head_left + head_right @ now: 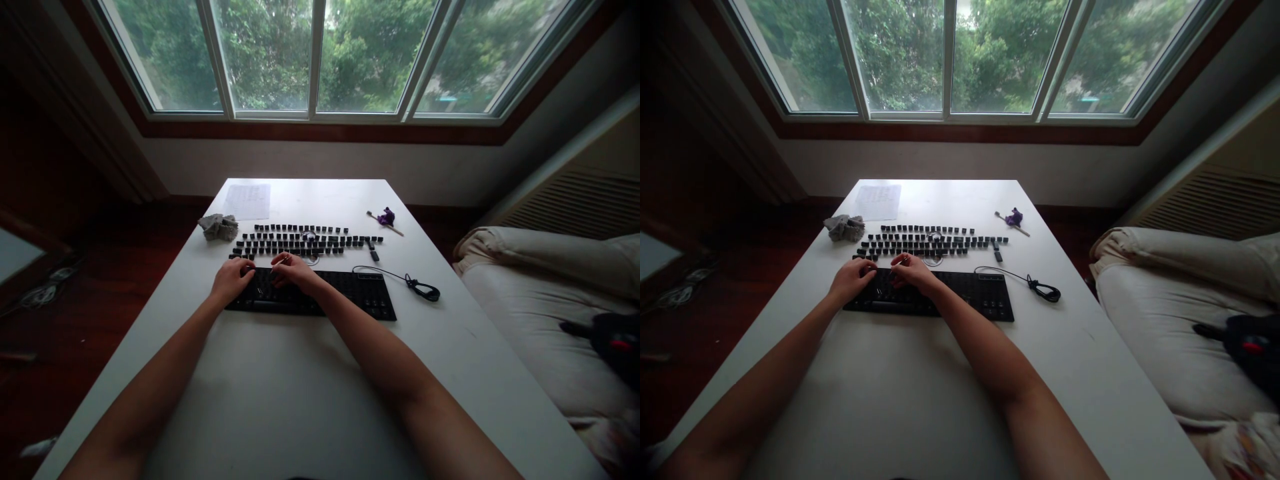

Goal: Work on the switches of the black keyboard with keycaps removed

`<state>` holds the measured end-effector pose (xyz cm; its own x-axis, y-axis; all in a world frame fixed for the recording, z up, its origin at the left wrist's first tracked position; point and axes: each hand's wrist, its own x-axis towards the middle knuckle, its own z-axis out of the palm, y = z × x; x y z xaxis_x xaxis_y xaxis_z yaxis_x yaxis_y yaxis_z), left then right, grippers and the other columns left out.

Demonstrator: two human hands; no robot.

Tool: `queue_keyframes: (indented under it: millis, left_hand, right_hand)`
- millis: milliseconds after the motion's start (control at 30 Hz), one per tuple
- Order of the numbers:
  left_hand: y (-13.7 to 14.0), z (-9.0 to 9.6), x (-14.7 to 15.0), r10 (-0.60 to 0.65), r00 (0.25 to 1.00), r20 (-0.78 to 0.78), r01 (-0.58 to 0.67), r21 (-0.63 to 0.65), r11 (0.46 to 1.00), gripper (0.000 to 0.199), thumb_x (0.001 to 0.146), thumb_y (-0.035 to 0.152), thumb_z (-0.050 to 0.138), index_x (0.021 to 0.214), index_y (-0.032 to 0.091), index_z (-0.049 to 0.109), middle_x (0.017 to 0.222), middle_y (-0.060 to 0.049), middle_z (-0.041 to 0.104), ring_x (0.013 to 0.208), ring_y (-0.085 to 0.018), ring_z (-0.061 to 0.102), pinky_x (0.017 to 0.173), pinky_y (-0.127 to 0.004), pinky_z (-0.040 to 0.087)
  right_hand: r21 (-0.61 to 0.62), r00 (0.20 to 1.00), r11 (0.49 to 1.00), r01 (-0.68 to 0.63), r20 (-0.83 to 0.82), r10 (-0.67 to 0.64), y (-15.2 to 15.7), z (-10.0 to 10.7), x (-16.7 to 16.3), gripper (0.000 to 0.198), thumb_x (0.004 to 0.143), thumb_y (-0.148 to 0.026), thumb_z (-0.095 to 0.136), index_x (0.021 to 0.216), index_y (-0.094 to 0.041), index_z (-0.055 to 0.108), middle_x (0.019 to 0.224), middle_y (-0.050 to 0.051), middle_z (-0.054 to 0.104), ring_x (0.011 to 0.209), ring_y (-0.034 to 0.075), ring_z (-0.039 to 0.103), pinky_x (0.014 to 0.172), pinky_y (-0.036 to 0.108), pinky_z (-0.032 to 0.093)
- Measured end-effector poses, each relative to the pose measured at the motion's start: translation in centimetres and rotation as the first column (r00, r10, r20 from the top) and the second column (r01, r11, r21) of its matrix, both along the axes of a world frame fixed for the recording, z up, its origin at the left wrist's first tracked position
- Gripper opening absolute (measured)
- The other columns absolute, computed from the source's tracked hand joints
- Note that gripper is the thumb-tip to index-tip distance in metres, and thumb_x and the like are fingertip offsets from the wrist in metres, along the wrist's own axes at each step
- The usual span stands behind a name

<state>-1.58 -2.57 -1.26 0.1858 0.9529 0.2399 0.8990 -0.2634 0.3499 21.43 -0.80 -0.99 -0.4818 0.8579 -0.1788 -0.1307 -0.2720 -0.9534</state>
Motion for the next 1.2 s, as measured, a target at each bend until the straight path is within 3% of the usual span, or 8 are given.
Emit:
queue_keyframes:
  millis: [267,400,700,967,1100,1200]
  left_hand:
    - [-0.74,-0.04,0.25,-0.058,0.998,0.004,0.058,0.036,0.998,0.019,0.089,0.033,0.058,0.103,0.025,0.069,0.087,-0.005,0.064,0.092,-0.025,0.057,0.085,-0.037,0.045]
    - [-0.76,-0.2,0.2,-0.075,0.997,0.014,0.074,0.049,0.996,0.019,0.09,0.031,0.058,0.104,0.025,0.069,0.089,-0.005,0.065,0.093,-0.025,0.056,0.085,-0.038,0.044]
    - [-0.71,-0.32,0.12,-0.063,0.998,0.01,0.063,0.044,0.997,0.02,0.091,0.033,0.056,0.104,0.025,0.069,0.09,-0.005,0.065,0.093,-0.025,0.055,0.083,-0.037,0.044]
    - [-0.71,-0.53,0.09,-0.079,0.997,0.016,0.078,0.066,0.995,0.021,0.091,0.031,0.057,0.106,0.024,0.069,0.09,-0.005,0.065,0.092,-0.025,0.055,0.083,-0.037,0.043]
    - [-0.68,-0.69,0.0,-0.082,0.996,0.019,0.08,0.076,0.994,0.02,0.091,0.03,0.057,0.105,0.024,0.07,0.09,-0.005,0.065,0.092,-0.025,0.055,0.084,-0.038,0.043]
    - [-0.66,-0.79,-0.05,-0.087,0.996,0.02,0.085,0.082,0.993,0.02,0.091,0.03,0.056,0.104,0.025,0.07,0.091,-0.005,0.065,0.091,-0.025,0.055,0.084,-0.038,0.043]
  right_hand:
    - [0.089,0.994,0.99,-0.111,0.024,0.109,-0.23,0.03,-0.01,0.024,0.083,-0.023,0.069,0.101,-0.021,0.053,0.076,-0.005,0.062,0.064,0.013,0.07,0.056,0.024,0.061]
    - [0.117,0.999,0.993,-0.026,-0.024,0.03,-0.33,0.05,-0.34,0.022,0.087,-0.028,0.066,0.099,-0.021,0.049,0.075,-0.006,0.057,0.059,0.011,0.066,0.054,0.026,0.061]
    - [0.246,0.999,0.968,0.044,-0.026,-0.039,-0.2,0.41,-0.57,0.022,0.083,-0.023,0.065,0.103,-0.019,0.058,0.089,-0.001,0.058,0.071,0.011,0.066,0.057,0.021,0.057]
    - [0.394,0.995,0.916,0.075,0.029,-0.094,0.18,-0.36,-0.84,0.03,0.084,-0.031,0.065,0.111,-0.019,0.06,0.079,-0.002,0.061,0.063,0.011,0.062,0.05,0.019,0.047]
    - [0.466,0.986,0.88,0.095,0.077,-0.148,0.11,-0.38,-0.85,0.041,0.085,-0.032,0.064,0.123,-0.022,0.057,0.076,-0.004,0.062,0.062,0.012,0.061,0.054,0.021,0.047]
    - [0.546,0.966,0.832,0.098,0.148,-0.211,-0.17,-0.2,-0.8,0.032,0.086,-0.034,0.063,0.116,-0.021,0.062,0.075,-0.003,0.063,0.064,0.012,0.06,0.062,0.023,0.047]
